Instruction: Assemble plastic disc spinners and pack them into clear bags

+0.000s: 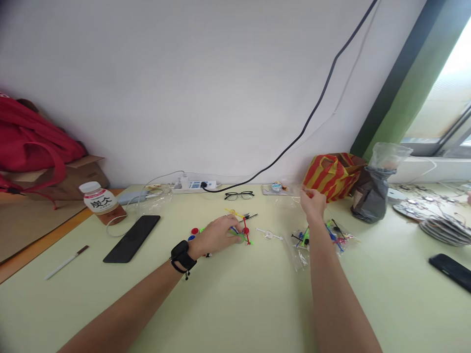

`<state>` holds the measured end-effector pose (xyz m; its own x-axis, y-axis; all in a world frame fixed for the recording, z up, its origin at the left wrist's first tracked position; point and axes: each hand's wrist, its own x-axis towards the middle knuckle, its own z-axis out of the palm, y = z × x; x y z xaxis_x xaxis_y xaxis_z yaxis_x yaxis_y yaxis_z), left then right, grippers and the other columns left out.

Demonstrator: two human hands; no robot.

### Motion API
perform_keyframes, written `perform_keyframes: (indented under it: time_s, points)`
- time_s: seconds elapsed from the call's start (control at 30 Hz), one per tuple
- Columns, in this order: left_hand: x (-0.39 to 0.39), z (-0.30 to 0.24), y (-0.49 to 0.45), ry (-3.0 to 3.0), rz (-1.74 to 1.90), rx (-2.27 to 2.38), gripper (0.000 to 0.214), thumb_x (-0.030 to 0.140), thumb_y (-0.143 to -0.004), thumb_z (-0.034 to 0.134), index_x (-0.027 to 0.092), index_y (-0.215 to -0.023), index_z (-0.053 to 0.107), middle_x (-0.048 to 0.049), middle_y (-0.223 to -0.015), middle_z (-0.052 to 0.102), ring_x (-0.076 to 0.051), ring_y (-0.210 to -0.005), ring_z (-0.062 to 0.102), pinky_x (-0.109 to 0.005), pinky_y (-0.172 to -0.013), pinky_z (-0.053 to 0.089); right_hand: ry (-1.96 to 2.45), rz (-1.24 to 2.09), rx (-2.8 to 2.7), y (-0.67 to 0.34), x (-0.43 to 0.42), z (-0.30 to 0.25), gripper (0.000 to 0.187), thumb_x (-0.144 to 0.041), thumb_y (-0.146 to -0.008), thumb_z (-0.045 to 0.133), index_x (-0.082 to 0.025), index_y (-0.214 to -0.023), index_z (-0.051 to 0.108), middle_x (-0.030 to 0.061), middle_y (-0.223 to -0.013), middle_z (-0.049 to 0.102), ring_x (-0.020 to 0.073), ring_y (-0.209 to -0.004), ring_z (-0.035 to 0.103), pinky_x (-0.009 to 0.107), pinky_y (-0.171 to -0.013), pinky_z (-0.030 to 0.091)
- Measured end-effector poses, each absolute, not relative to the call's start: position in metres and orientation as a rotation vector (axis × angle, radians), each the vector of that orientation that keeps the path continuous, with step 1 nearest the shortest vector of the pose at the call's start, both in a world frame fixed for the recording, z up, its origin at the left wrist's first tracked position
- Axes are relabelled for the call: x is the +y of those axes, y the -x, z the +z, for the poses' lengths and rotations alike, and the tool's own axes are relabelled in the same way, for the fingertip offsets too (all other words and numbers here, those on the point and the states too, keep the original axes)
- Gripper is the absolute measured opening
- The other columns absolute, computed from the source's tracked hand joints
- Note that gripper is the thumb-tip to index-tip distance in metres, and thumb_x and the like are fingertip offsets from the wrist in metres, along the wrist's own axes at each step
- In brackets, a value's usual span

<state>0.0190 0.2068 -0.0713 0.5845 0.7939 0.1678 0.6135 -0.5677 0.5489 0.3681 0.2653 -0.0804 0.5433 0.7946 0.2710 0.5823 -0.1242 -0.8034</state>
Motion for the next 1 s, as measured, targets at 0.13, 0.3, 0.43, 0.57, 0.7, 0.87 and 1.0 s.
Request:
perform_keyframes:
  time_s: [0.13, 0.3, 0.43, 0.57, 0.7, 0.87, 1.0]
  points:
    - [0.209, -0.073, -0.019, -2.299, 0.565, 1.138, 0.013, 0.035, -0.078, 0.076, 0.023, -0.081, 0.072, -0.0028, -0.096, 0.073, -0.022, -0.086, 0.067, -0.031, -0.071, 0.050, 1.807, 0.292, -1.268, -0.342, 0.267, -0.067, 0.040, -0.045, -0.086, 0.056, -0.013, -0.104, 0.073, 0.0198, -0.111, 0.073, 0.0347, -0.108, 0.066, 0.046, -0.091, 0.052]
    - [0.214, -0.069, -0.017, -2.076, 0.617, 1.020, 0.034, 0.033, -0.076, 0.076, 0.022, -0.108, 0.074, -0.0020, -0.092, 0.072, -0.015, -0.066, 0.062, -0.026, -0.061, 0.048, 1.577, 0.561, -1.722, -0.301, 0.262, -0.047, 0.028, -0.040, -0.089, 0.060, -0.020, -0.100, 0.075, 0.0073, -0.100, 0.077, 0.0227, -0.090, 0.070, 0.032, -0.076, 0.054]
    - [0.216, -0.066, -0.015, -2.081, 0.520, 0.929, 0.017, 0.030, -0.081, 0.069, 0.019, -0.087, 0.080, -0.0032, -0.083, 0.075, -0.016, -0.069, 0.064, -0.026, -0.063, 0.048, 1.449, 0.696, -1.978, -0.273, 0.256, -0.041, 0.020, -0.035, -0.090, 0.064, -0.024, -0.102, 0.076, 0.0062, -0.104, 0.077, 0.0214, -0.090, 0.070, 0.030, -0.073, 0.054]
    - [0.212, -0.066, -0.017, -2.086, 0.469, 0.948, 0.011, 0.026, -0.076, 0.072, 0.018, -0.080, 0.078, -0.0027, -0.080, 0.075, -0.017, -0.071, 0.067, -0.025, -0.064, 0.049, 1.410, 0.760, -2.166, -0.248, 0.254, -0.049, 0.017, -0.032, -0.089, 0.067, -0.024, -0.102, 0.075, 0.0065, -0.109, 0.075, 0.0211, -0.091, 0.069, 0.031, -0.077, 0.054]
    - [0.208, -0.067, -0.021, -2.094, 0.423, 0.999, 0.010, 0.024, -0.068, 0.078, 0.017, -0.075, 0.076, -0.0027, -0.076, 0.073, -0.018, -0.069, 0.067, -0.025, -0.060, 0.048, 1.406, 0.769, -2.309, -0.228, 0.254, -0.059, 0.029, -0.032, -0.082, 0.077, -0.024, -0.109, 0.074, 0.0079, -0.118, 0.069, 0.0222, -0.099, 0.067, 0.031, -0.084, 0.052]
    - [0.213, -0.047, -0.005, -2.112, 0.390, 0.974, 0.008, 0.023, -0.069, 0.076, 0.017, -0.074, 0.075, -0.0032, -0.078, 0.074, -0.018, -0.070, 0.068, -0.025, -0.062, 0.050, 1.503, 0.714, -2.357, -0.225, 0.254, -0.055, 0.015, -0.024, -0.088, 0.066, -0.020, -0.102, 0.072, 0.0093, -0.115, 0.068, 0.0227, -0.104, 0.064, 0.030, -0.086, 0.049]
    - [0.224, -0.018, 0.024, -2.055, 0.473, 0.966, 0.019, 0.029, -0.077, 0.073, 0.018, -0.092, 0.075, -0.0049, -0.088, 0.076, -0.018, -0.072, 0.071, -0.025, -0.061, 0.052, 1.594, 0.740, -2.391, -0.225, 0.246, -0.039, 0.010, -0.024, -0.085, 0.066, -0.018, -0.093, 0.069, 0.0091, -0.103, 0.071, 0.0215, -0.088, 0.064, 0.028, -0.070, 0.047]
